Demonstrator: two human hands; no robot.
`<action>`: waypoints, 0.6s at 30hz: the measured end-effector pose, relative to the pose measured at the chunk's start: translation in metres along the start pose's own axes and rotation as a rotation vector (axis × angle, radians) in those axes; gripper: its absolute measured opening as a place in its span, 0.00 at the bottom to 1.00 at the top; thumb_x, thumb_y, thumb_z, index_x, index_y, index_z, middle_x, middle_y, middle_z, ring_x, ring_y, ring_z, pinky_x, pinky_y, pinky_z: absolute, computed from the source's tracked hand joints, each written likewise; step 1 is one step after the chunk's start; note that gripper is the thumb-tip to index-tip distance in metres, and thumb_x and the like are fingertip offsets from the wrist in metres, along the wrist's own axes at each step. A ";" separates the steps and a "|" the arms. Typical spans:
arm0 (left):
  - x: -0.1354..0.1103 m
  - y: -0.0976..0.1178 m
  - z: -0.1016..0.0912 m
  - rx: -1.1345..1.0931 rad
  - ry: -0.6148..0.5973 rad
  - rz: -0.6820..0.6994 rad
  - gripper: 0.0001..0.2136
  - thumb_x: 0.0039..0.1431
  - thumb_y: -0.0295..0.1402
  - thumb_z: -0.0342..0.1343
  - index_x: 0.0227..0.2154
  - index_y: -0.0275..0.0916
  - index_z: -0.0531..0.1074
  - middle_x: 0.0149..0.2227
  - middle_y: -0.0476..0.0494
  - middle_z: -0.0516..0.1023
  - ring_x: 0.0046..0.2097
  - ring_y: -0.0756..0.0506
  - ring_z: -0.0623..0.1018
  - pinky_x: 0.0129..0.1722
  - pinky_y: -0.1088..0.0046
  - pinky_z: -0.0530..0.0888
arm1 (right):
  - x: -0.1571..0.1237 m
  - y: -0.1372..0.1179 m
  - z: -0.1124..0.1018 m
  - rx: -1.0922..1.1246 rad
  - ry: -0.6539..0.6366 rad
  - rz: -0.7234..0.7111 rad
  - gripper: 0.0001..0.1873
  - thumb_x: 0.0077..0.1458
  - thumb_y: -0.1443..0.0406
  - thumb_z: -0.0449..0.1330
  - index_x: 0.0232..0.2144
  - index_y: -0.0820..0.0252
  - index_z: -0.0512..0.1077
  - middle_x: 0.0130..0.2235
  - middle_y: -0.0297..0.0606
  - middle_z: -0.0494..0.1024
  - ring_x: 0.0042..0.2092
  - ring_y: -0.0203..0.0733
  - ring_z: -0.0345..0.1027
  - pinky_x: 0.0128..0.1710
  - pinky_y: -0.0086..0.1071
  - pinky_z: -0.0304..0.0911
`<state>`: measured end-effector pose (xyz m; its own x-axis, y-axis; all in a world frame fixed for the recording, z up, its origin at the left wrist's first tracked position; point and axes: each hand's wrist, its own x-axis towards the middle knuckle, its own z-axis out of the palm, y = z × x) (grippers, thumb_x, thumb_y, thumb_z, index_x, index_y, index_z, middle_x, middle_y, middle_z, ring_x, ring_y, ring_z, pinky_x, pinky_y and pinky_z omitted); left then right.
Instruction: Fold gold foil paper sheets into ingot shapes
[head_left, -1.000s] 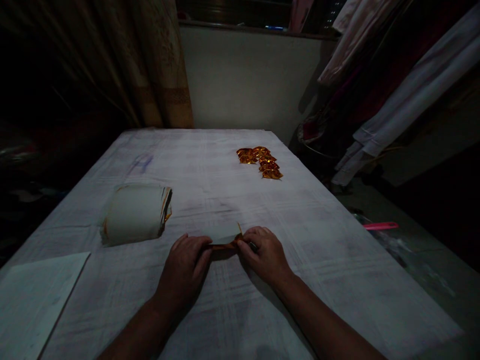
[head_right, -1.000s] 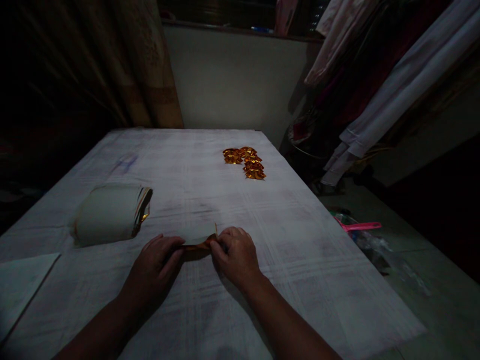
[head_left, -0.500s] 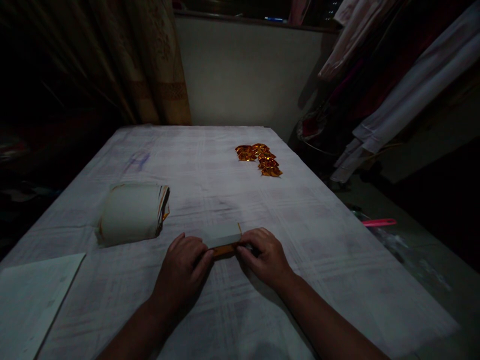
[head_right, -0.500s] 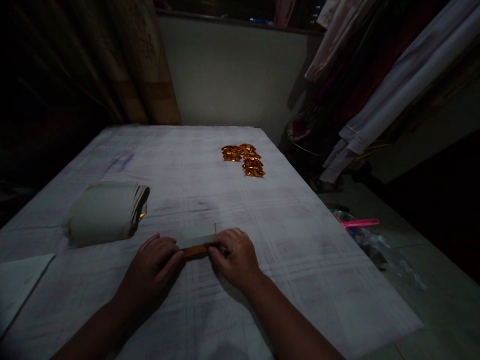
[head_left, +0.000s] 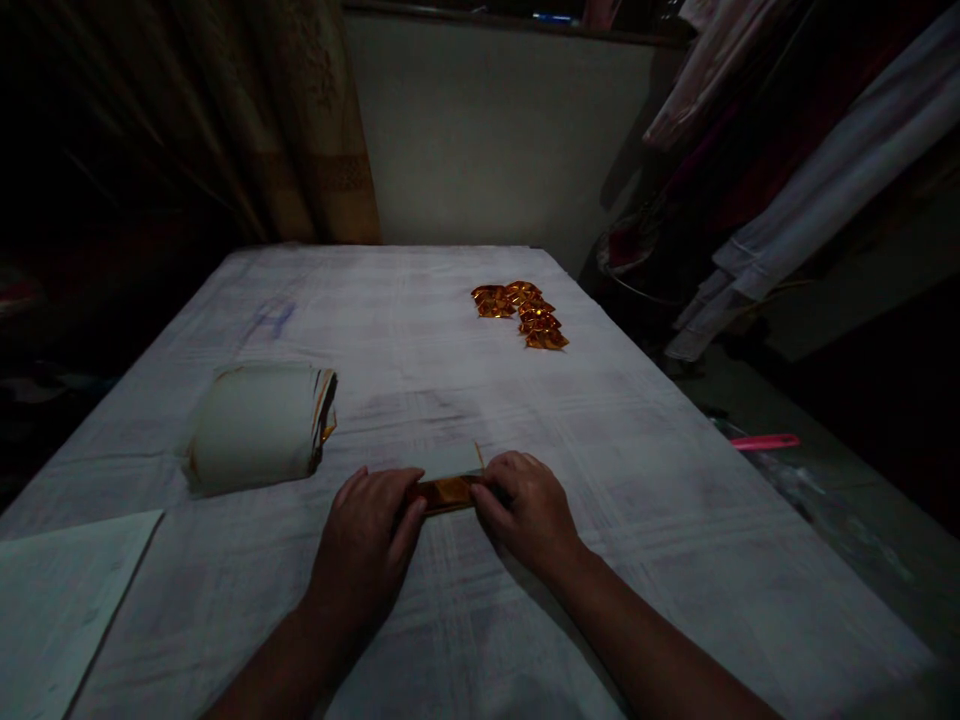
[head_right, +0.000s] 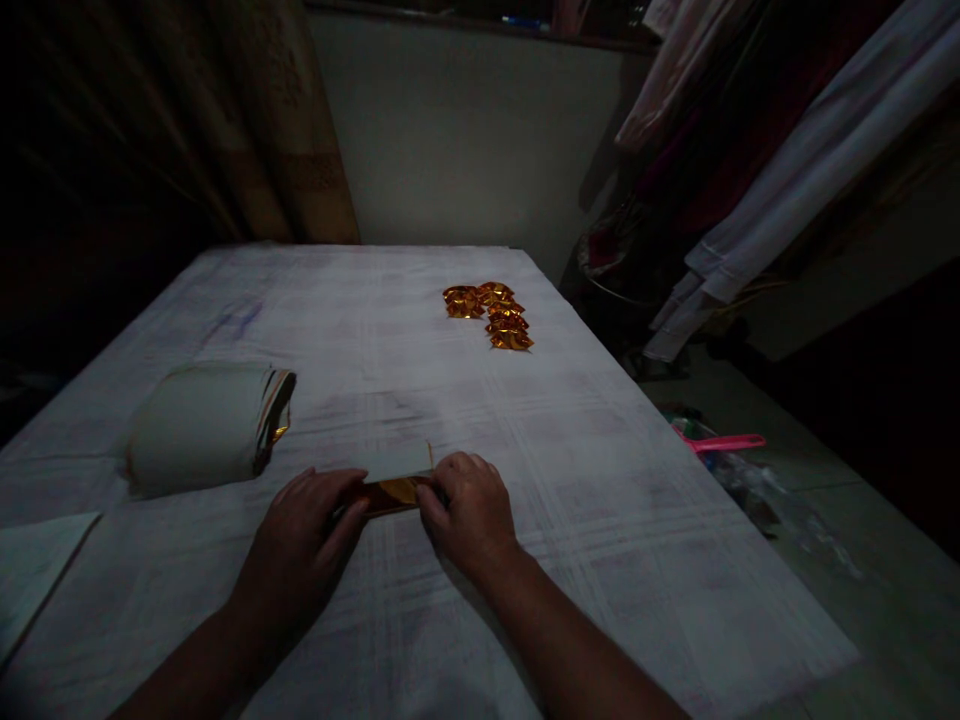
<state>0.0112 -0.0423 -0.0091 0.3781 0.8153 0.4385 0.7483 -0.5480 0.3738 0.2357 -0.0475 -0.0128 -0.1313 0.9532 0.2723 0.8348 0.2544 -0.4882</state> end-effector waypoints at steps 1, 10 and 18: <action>0.000 0.001 -0.001 0.029 0.003 0.039 0.12 0.69 0.33 0.50 0.51 0.42 0.72 0.47 0.40 0.80 0.47 0.39 0.79 0.55 0.48 0.72 | 0.000 0.000 0.000 -0.014 -0.002 0.005 0.06 0.58 0.66 0.61 0.28 0.57 0.72 0.31 0.36 0.74 0.36 0.44 0.68 0.37 0.36 0.59; -0.011 0.029 0.011 0.144 -0.080 0.397 0.16 0.69 0.27 0.48 0.55 0.35 0.71 0.56 0.38 0.79 0.58 0.38 0.76 0.58 0.52 0.74 | 0.000 -0.001 0.001 -0.069 0.002 0.005 0.08 0.59 0.66 0.60 0.26 0.56 0.68 0.31 0.36 0.73 0.35 0.43 0.66 0.37 0.36 0.56; -0.017 0.036 0.013 0.093 -0.157 0.331 0.19 0.72 0.35 0.46 0.61 0.35 0.66 0.59 0.38 0.76 0.61 0.38 0.75 0.58 0.53 0.75 | -0.001 -0.001 0.002 -0.070 0.017 -0.012 0.09 0.61 0.65 0.59 0.27 0.56 0.68 0.31 0.36 0.73 0.35 0.43 0.65 0.37 0.36 0.56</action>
<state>0.0386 -0.0738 -0.0137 0.6809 0.6199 0.3899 0.6155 -0.7729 0.1540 0.2338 -0.0481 -0.0146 -0.1333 0.9470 0.2922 0.8686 0.2536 -0.4257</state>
